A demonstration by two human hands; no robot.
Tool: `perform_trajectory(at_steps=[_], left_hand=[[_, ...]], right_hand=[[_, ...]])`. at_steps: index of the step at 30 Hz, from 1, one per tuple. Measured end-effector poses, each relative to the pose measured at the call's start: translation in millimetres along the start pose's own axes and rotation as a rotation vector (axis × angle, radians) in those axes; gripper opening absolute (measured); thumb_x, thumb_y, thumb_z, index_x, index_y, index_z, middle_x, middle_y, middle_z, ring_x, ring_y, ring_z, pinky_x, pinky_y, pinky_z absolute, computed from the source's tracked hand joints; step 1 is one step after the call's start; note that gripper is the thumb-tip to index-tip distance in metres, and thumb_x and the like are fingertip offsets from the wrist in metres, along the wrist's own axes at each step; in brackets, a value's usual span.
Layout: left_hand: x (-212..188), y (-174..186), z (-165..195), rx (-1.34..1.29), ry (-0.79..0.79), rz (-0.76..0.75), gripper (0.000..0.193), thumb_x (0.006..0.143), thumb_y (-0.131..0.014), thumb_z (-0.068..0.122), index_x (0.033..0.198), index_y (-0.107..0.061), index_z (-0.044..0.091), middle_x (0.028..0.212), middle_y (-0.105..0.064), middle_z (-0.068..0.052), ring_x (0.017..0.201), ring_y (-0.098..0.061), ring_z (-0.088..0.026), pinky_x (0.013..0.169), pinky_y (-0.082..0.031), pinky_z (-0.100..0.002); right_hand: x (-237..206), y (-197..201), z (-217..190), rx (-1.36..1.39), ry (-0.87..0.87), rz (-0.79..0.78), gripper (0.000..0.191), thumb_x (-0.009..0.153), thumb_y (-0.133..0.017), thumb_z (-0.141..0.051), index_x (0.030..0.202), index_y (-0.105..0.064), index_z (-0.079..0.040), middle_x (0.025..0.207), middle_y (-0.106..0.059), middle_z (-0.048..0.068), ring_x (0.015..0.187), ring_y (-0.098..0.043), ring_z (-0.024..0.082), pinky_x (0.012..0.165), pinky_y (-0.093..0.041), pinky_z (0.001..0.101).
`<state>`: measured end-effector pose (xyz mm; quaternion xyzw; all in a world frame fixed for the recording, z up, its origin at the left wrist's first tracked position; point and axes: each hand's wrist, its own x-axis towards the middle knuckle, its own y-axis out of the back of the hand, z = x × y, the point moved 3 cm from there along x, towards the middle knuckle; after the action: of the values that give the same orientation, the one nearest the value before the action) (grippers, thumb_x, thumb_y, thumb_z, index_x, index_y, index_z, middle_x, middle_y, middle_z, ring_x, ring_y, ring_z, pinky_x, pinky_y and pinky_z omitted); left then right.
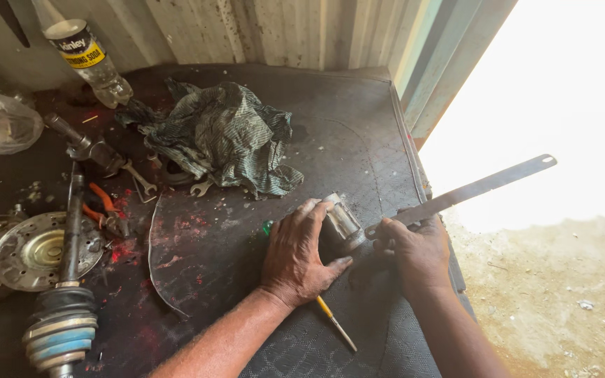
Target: The person holds a small metal bracket on a workbench and files its edges with a flat file, repositioning and turning the bracket repeatedly. They use a screwdriver to scrape inside the bracket, wipe it with a rag, and hold a wrench against it while continuing to file.
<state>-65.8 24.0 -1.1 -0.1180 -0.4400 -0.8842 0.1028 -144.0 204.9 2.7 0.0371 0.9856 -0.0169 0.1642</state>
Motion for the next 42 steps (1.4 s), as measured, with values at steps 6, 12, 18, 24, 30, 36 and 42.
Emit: perform_trajectory(at_steps=[6, 12, 18, 24, 30, 36, 42], left_hand=[[-2, 3, 1, -0.020, -0.044, 0.035, 0.097, 0.067, -0.093, 0.036, 0.144, -0.037, 0.019, 0.145, -0.047, -0.015, 0.137, -0.045, -0.034, 0.112, -0.033, -0.054], [-2, 4, -3, -0.033, -0.041, 0.049, 0.097, 0.066, -0.092, 0.037, 0.144, -0.038, 0.018, 0.144, -0.048, -0.015, 0.136, -0.047, -0.034, 0.110, -0.034, -0.054], [-1, 5, -6, -0.025, -0.041, 0.037, 0.098, 0.065, -0.092, 0.039, 0.143, -0.037, 0.016, 0.141, -0.049, -0.016, 0.134, -0.046, -0.035, 0.107, -0.034, -0.054], [0, 7, -10, -0.032, -0.009, 0.033, 0.098, 0.066, -0.092, 0.040, 0.144, -0.038, 0.018, 0.143, -0.050, -0.013, 0.134, -0.049, -0.033, 0.107, -0.035, -0.054], [0, 7, -13, -0.025, 0.037, 0.010, 0.098, 0.067, -0.092, 0.042, 0.144, -0.037, 0.018, 0.141, -0.050, -0.014, 0.133, -0.048, -0.033, 0.108, -0.035, -0.055], [-2, 5, -13, -0.021, -0.006, 0.046, 0.098, 0.066, -0.092, 0.041, 0.145, -0.039, 0.016, 0.142, -0.050, -0.015, 0.134, -0.047, -0.034, 0.108, -0.034, -0.055], [-4, 5, -12, -0.036, -0.046, 0.064, 0.097, 0.067, -0.091, 0.040, 0.145, -0.040, 0.015, 0.143, -0.050, -0.015, 0.135, -0.047, -0.035, 0.108, -0.035, -0.054]], right_hand=[[-1, -1, 2, -0.032, -0.001, 0.002, 0.023, 0.091, -0.068, -0.002, 0.109, -0.054, 0.001, 0.086, -0.068, 0.015, 0.065, -0.066, 0.019, 0.052, -0.056, 0.0298], [-3, -4, 5, 0.068, -0.018, 0.010, 0.024, 0.092, -0.064, -0.002, 0.111, -0.051, -0.002, 0.085, -0.070, 0.015, 0.068, -0.069, 0.019, 0.053, -0.057, 0.0278], [-6, -7, 6, 0.093, -0.009, -0.031, 0.025, 0.091, -0.064, 0.000, 0.111, -0.050, -0.004, 0.089, -0.068, 0.013, 0.070, -0.069, 0.019, 0.054, -0.058, 0.0288], [-12, -6, 10, 0.094, 0.032, 0.012, 0.030, 0.092, -0.065, -0.003, 0.116, -0.048, -0.006, 0.096, -0.065, 0.015, 0.077, -0.071, 0.019, 0.058, -0.061, 0.0299], [-16, -6, 14, 0.063, 0.098, 0.007, 0.030, 0.093, -0.066, -0.002, 0.117, -0.048, -0.002, 0.098, -0.066, 0.017, 0.079, -0.071, 0.023, 0.060, -0.061, 0.0331], [-14, -6, 20, 0.111, 0.146, -0.055, 0.028, 0.092, -0.065, -0.001, 0.115, -0.050, -0.005, 0.095, -0.066, 0.014, 0.079, -0.072, 0.020, 0.062, -0.062, 0.0321], [-17, -9, 27, 0.216, 0.196, -0.159, 0.031, 0.092, -0.069, -0.001, 0.116, -0.050, -0.006, 0.088, -0.067, 0.015, 0.068, -0.066, 0.021, 0.055, -0.056, 0.0323]])
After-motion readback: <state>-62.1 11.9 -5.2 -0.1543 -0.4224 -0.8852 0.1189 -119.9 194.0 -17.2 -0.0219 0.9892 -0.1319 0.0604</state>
